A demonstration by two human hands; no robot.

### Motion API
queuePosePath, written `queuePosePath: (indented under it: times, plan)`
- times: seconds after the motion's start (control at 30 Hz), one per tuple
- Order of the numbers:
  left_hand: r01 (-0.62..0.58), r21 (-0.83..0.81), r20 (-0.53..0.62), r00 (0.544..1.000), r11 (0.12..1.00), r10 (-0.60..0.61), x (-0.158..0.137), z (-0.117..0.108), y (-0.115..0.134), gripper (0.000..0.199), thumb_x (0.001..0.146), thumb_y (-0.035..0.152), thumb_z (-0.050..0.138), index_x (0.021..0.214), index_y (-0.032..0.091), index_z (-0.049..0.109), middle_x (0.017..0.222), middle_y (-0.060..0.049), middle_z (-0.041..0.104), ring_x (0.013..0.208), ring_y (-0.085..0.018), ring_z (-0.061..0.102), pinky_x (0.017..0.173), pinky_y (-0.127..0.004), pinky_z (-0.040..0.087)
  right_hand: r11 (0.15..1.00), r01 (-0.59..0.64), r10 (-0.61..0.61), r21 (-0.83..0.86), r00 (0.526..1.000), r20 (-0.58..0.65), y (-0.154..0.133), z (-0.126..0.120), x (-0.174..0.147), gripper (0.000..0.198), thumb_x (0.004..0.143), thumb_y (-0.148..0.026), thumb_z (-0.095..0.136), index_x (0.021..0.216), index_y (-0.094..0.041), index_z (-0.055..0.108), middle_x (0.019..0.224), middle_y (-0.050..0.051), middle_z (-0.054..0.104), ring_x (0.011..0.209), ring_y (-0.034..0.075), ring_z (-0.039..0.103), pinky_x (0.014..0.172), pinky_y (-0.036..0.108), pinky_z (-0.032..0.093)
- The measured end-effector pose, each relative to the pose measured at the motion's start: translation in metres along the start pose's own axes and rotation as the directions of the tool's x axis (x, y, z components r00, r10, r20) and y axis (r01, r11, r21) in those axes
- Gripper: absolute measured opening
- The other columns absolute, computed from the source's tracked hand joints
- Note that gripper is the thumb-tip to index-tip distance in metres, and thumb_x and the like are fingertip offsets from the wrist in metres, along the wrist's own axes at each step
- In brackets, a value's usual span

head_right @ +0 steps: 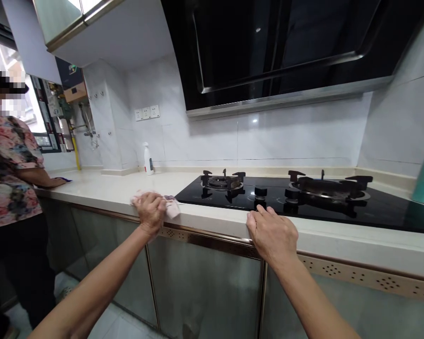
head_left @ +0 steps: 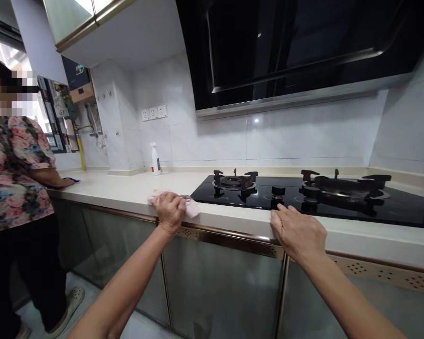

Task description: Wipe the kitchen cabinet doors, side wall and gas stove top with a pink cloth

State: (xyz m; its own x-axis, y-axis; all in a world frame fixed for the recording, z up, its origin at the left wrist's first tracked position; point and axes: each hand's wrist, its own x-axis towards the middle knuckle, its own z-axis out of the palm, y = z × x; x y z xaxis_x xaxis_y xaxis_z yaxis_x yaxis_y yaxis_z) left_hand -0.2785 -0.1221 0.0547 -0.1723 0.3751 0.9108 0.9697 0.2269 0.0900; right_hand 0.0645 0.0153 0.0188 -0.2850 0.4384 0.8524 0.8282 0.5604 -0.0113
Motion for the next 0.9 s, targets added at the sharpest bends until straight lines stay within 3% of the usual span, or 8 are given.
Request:
queuePosePath:
  times: [0.23,0.3,0.37,0.47,0.57,0.67,0.77,0.9]
  plan:
    - [-0.354,-0.145,0.031,0.932,0.924,0.361,-0.019,0.036,0.185,0.029,0.097,0.049,0.053,0.099,0.027,0.072,0.114,-0.009,0.068,0.118,-0.03,0.053,0.095,-0.053,0.03,0.998,0.024,-0.023,0.058,1.0,-0.004,0.009,0.002,-0.003,0.048,0.104,-0.032,0.033,0.11,-0.014,0.077,0.129,0.015,0.071,0.122,0.033,0.065,0.096,0.046,0.051]
    - [-0.349,-0.168,0.053,0.931,0.922,0.362,-0.022,0.041,0.216,0.028,0.098,0.045,0.052,0.095,0.025,0.072,0.108,-0.011,0.068,0.115,-0.03,0.054,0.089,-0.052,0.029,0.996,0.034,-0.033,0.077,0.999,-0.022,0.013,0.003,-0.004,0.051,0.105,-0.031,0.029,0.116,-0.011,0.074,0.125,0.016,0.072,0.12,0.032,0.066,0.095,0.046,0.052]
    - [-0.365,-0.176,0.026,0.926,0.914,0.375,-0.023,0.041,0.223,0.029,0.099,0.044,0.05,0.094,0.025,0.072,0.106,-0.011,0.068,0.113,-0.029,0.055,0.087,-0.051,0.029,0.996,0.049,-0.046,0.073,0.998,-0.044,0.016,0.004,-0.005,0.054,0.106,-0.032,0.025,0.117,-0.01,0.074,0.122,0.016,0.074,0.118,0.031,0.068,0.095,0.045,0.052]
    - [-0.467,-0.15,-0.083,0.884,0.871,0.46,-0.023,0.037,0.195,0.033,0.099,0.052,0.05,0.098,0.026,0.07,0.115,-0.007,0.069,0.117,-0.028,0.054,0.091,-0.05,0.029,0.994,0.099,-0.095,0.044,0.993,-0.075,0.018,0.005,-0.006,0.054,0.106,-0.034,0.026,0.115,-0.01,0.074,0.122,0.015,0.074,0.116,0.031,0.069,0.095,0.045,0.052]
    - [-0.513,-0.098,-0.147,0.855,0.853,0.497,-0.023,0.03,0.144,0.036,0.096,0.058,0.053,0.103,0.028,0.07,0.124,-0.004,0.066,0.125,-0.029,0.049,0.1,-0.05,0.029,0.99,0.14,-0.14,-0.004,0.983,-0.121,0.018,0.005,-0.006,0.049,0.107,-0.033,0.03,0.113,-0.012,0.074,0.122,0.011,0.074,0.114,0.029,0.07,0.092,0.042,0.052]
    - [-0.455,-0.087,-0.15,0.885,0.886,0.44,-0.024,0.021,0.089,0.035,0.092,0.058,0.059,0.11,0.03,0.072,0.136,-0.006,0.058,0.134,-0.031,0.041,0.11,-0.05,0.029,0.986,0.162,-0.168,-0.045,0.967,-0.19,0.016,0.003,-0.005,0.043,0.107,-0.03,0.035,0.108,-0.013,0.075,0.118,0.009,0.076,0.109,0.027,0.072,0.088,0.039,0.051]
    - [-0.303,-0.072,-0.11,0.949,0.95,0.294,-0.026,0.007,0.041,0.04,0.087,0.055,0.066,0.119,0.031,0.073,0.15,-0.009,0.041,0.144,-0.038,0.027,0.119,-0.056,0.025,0.982,0.178,-0.188,-0.064,0.951,-0.244,0.013,0.002,-0.004,0.039,0.106,-0.028,0.04,0.104,-0.013,0.076,0.115,0.008,0.077,0.107,0.026,0.072,0.085,0.038,0.05]
    - [-0.112,-0.088,0.048,0.992,0.99,0.116,-0.015,-0.011,0.002,0.038,0.088,0.039,0.065,0.125,0.033,0.07,0.147,-0.009,0.041,0.14,-0.034,0.036,0.12,-0.055,0.031,0.984,0.168,-0.177,-0.056,0.946,-0.272,0.009,0.002,-0.003,0.035,0.105,-0.027,0.045,0.1,-0.014,0.077,0.112,0.008,0.078,0.105,0.026,0.073,0.084,0.037,0.048]
